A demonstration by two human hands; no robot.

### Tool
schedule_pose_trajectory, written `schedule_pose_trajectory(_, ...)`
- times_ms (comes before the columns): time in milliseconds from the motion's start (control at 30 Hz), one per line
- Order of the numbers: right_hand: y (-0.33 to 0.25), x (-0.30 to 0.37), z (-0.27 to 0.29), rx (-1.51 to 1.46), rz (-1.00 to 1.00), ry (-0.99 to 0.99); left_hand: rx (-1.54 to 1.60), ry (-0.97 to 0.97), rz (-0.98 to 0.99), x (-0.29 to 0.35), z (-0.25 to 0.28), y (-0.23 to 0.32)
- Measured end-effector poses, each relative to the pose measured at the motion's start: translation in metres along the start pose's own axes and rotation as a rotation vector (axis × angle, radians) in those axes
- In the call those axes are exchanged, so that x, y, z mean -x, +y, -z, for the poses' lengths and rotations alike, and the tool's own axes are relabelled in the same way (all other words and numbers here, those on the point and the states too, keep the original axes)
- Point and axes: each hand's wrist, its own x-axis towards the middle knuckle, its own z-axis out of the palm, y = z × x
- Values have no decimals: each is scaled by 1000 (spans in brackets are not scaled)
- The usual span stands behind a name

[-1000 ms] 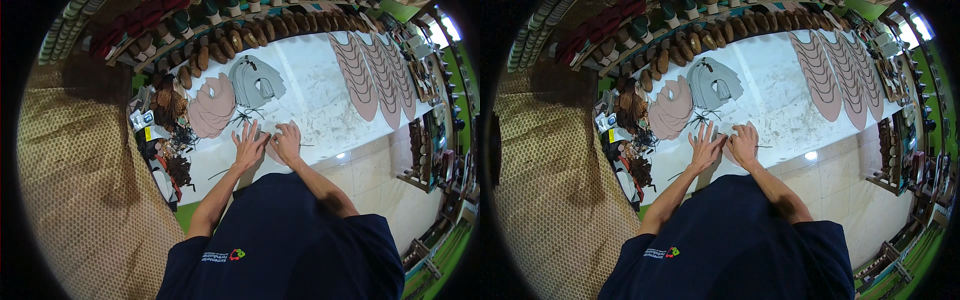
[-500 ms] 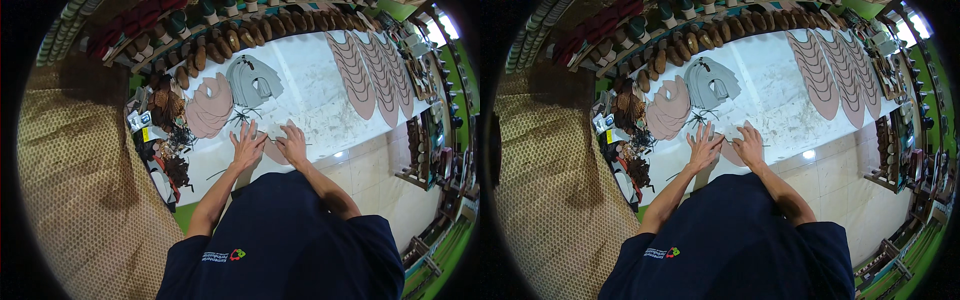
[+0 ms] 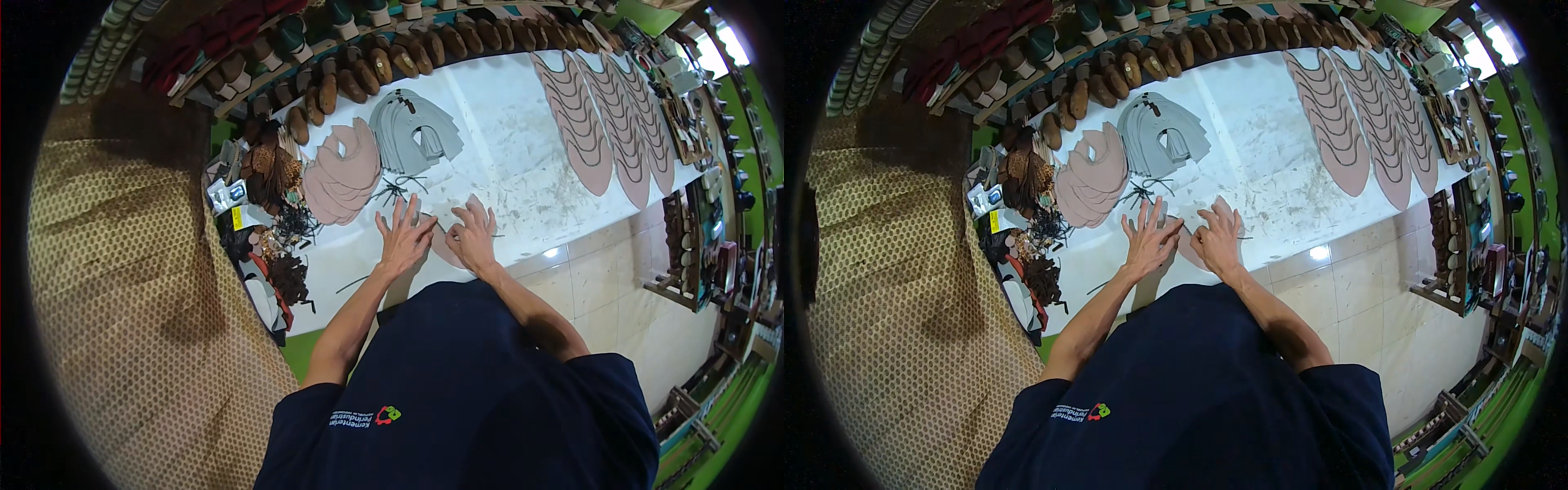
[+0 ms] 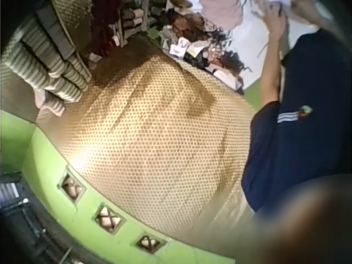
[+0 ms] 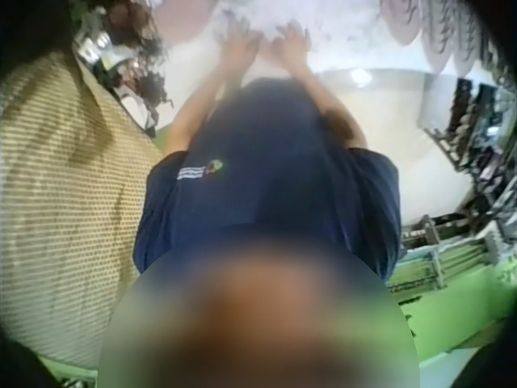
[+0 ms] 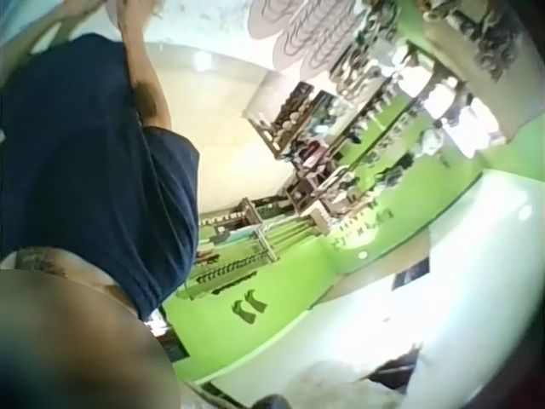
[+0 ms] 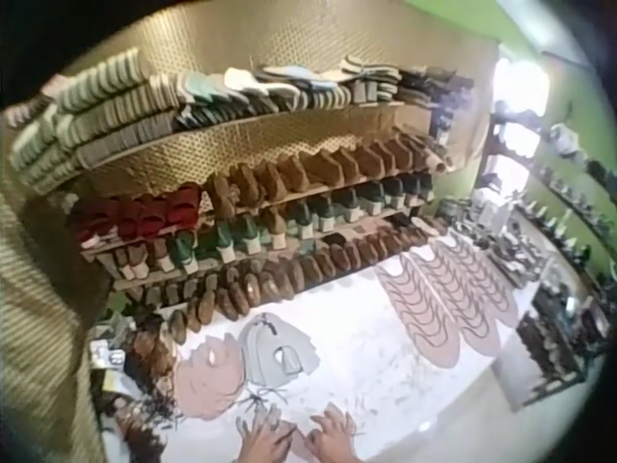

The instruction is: Aligning and smoothing out patterned shoe components on a workspace.

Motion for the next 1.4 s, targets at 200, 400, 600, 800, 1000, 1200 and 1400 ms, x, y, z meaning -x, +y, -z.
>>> schedule_pose_trajectory(200, -3, 1, -1, 4, 16, -8, -45, 22, -52, -1, -1, -4)
schedule_pose_trajectory(400, -2, 1, -5, 41, 37, 0, -39, -17, -40, -2, 4, -7)
schedule_pose_trajectory(600, -2, 0, -8, 73, 63, 20, 27, -37, 8, -1, 3, -8)
schedule_pose_trajectory(800, 0, 0, -9, 59, 58, 7, 10, 20, -67, -3, 4, -7)
schedule_pose_trajectory(1000, 1, 1, -8, 34, 28, 7, -27, 22, -109, 0, 4, -4)
schedule_pose_trajectory(1200, 0, 0, -8, 38, 35, 11, -51, 15, -115, 0, 2, -6)
schedule_pose_trajectory(1400, 2, 1, -9, 45, 29, 6, -41, 35, -125, 1, 3, 2)
